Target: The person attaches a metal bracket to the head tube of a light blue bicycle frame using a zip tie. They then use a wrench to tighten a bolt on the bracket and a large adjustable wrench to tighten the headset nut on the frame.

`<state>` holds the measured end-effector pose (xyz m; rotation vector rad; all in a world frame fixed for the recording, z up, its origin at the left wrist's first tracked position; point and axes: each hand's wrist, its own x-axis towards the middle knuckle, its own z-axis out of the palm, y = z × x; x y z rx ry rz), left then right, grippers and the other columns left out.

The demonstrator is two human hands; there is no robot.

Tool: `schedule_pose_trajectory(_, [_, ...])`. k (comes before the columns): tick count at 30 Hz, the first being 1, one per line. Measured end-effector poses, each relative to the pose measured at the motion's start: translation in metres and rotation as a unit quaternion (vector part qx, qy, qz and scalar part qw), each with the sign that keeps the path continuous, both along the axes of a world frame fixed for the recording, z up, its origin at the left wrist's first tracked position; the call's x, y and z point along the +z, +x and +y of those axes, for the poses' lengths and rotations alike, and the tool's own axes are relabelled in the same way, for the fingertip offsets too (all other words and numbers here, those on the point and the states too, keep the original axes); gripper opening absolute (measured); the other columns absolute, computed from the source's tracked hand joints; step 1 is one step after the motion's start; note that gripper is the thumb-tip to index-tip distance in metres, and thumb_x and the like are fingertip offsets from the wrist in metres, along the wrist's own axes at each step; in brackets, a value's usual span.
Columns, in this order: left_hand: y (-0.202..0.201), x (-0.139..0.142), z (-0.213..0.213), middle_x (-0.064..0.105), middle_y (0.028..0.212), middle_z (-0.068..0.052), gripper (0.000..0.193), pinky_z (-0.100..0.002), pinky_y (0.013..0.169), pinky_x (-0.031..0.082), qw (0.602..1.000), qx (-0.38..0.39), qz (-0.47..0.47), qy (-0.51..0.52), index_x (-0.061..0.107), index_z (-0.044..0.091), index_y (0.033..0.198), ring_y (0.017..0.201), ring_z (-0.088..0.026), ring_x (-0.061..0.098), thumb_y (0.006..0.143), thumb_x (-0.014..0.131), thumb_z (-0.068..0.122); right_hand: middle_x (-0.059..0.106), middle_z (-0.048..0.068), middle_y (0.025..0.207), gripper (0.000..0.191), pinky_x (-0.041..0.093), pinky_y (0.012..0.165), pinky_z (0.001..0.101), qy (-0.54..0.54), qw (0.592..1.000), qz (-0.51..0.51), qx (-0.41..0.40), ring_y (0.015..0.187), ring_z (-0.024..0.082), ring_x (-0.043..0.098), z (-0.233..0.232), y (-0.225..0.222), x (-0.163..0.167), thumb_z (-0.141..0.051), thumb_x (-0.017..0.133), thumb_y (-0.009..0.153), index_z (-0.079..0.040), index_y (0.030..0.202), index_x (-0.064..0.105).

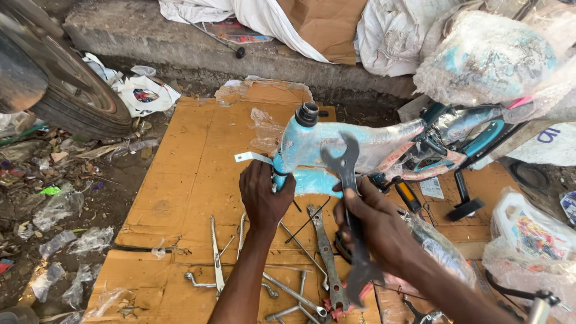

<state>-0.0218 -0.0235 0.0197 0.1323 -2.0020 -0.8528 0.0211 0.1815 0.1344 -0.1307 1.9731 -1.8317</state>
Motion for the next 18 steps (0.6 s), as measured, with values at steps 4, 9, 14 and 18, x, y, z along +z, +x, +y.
schedule_pose_trajectory(4, [-0.002,0.001,-0.001,0.061,0.089,-0.014,0.026,-0.048,0.081,0.047,1.000,-0.003,0.007,-0.008,0.066,0.001,0.091,0.087,-0.036,0.062,0.077,0.076,0.021,0.059,0.004,0.071,0.023,0.041,0.041,0.0264,-0.188,0.978,-0.041,-0.080,0.051,0.013,0.052,-0.052,0.012,0.005,-0.026,0.054,0.100,-0.010,0.116,0.059])
schedule_pose_trajectory(9, [-0.004,-0.009,-0.007,0.064,0.098,-0.017,0.035,-0.049,0.082,0.047,0.997,0.000,0.038,-0.067,0.067,0.002,0.097,0.096,-0.038,0.063,0.085,0.069,0.034,0.062,0.005,0.073,0.021,0.048,0.049,0.0292,-0.273,0.954,-0.038,-0.119,0.057,0.014,0.057,-0.104,0.021,0.002,-0.026,0.052,0.101,-0.008,0.110,0.056])
schedule_pose_trajectory(14, [-0.009,-0.012,-0.004,0.059,0.101,-0.009,0.034,-0.034,0.085,0.049,0.922,0.045,-0.372,-0.099,0.056,0.006,0.115,0.097,-0.023,0.066,0.117,0.030,0.028,0.056,0.009,0.071,0.027,0.050,0.051,0.0308,-0.385,0.916,0.001,-0.110,0.059,0.017,0.058,-0.144,0.021,0.015,-0.027,0.050,0.109,-0.002,0.100,0.048])
schedule_pose_trajectory(18, [-0.005,-0.025,0.009,0.059,0.103,-0.003,0.024,-0.028,0.085,0.060,0.492,0.494,-0.283,-0.658,0.044,-0.001,0.120,0.098,-0.015,0.064,0.108,0.031,0.015,0.058,0.009,0.085,0.010,0.062,0.065,0.0367,-0.369,0.909,-0.044,-0.187,0.070,0.018,0.063,-0.170,0.021,0.039,-0.016,0.046,0.102,-0.008,0.108,0.044])
